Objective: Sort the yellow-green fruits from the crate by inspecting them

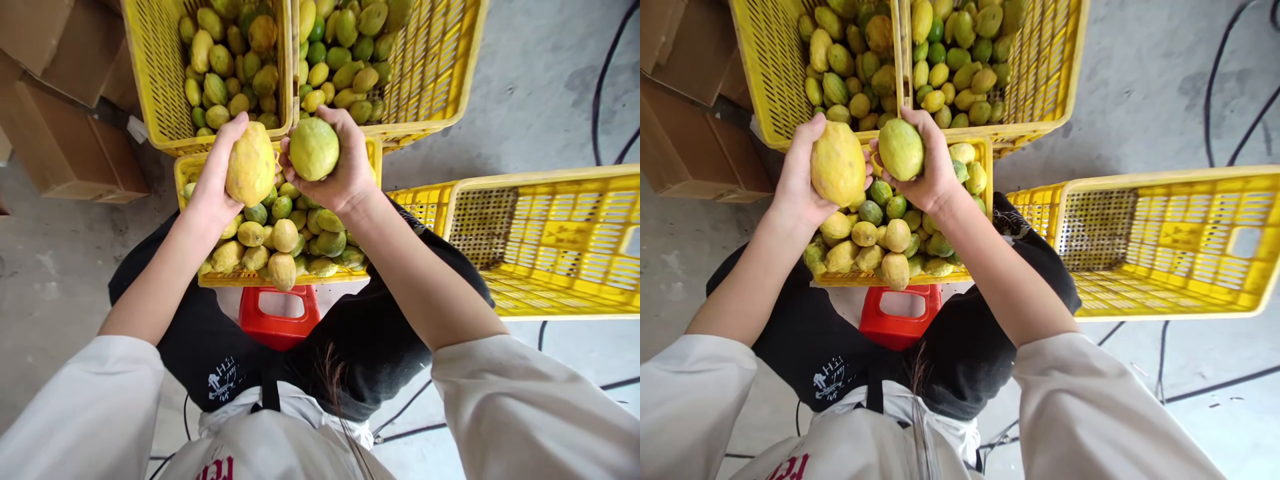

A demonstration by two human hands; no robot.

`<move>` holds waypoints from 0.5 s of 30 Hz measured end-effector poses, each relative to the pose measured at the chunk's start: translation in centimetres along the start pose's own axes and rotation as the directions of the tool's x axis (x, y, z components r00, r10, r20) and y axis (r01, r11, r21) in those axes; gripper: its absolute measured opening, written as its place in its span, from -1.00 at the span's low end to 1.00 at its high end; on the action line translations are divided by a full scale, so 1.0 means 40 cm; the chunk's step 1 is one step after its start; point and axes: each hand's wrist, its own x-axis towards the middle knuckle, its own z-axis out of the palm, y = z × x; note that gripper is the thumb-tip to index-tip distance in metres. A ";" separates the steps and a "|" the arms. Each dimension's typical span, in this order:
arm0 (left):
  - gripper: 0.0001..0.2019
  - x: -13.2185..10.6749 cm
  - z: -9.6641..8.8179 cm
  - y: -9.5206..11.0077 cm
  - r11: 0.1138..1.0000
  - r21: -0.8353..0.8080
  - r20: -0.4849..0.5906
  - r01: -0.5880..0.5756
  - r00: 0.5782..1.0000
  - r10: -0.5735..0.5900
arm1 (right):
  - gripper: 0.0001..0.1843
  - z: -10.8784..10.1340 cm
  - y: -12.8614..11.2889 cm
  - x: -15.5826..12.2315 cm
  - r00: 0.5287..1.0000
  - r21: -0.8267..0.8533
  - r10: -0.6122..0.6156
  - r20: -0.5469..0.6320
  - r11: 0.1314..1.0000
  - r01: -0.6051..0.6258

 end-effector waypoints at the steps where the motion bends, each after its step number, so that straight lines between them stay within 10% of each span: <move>1: -0.69 -0.001 -0.001 0.000 0.999 0.029 0.007 -0.014 1.000 0.014 | -0.52 -0.002 0.002 0.009 1.000 -0.012 -0.010 0.007 1.000 0.010; 15: -0.60 0.018 -0.003 0.007 0.994 -0.041 -0.019 0.102 0.994 -0.103 | -0.69 -0.003 -0.009 0.007 0.998 0.065 0.053 0.022 0.996 -0.055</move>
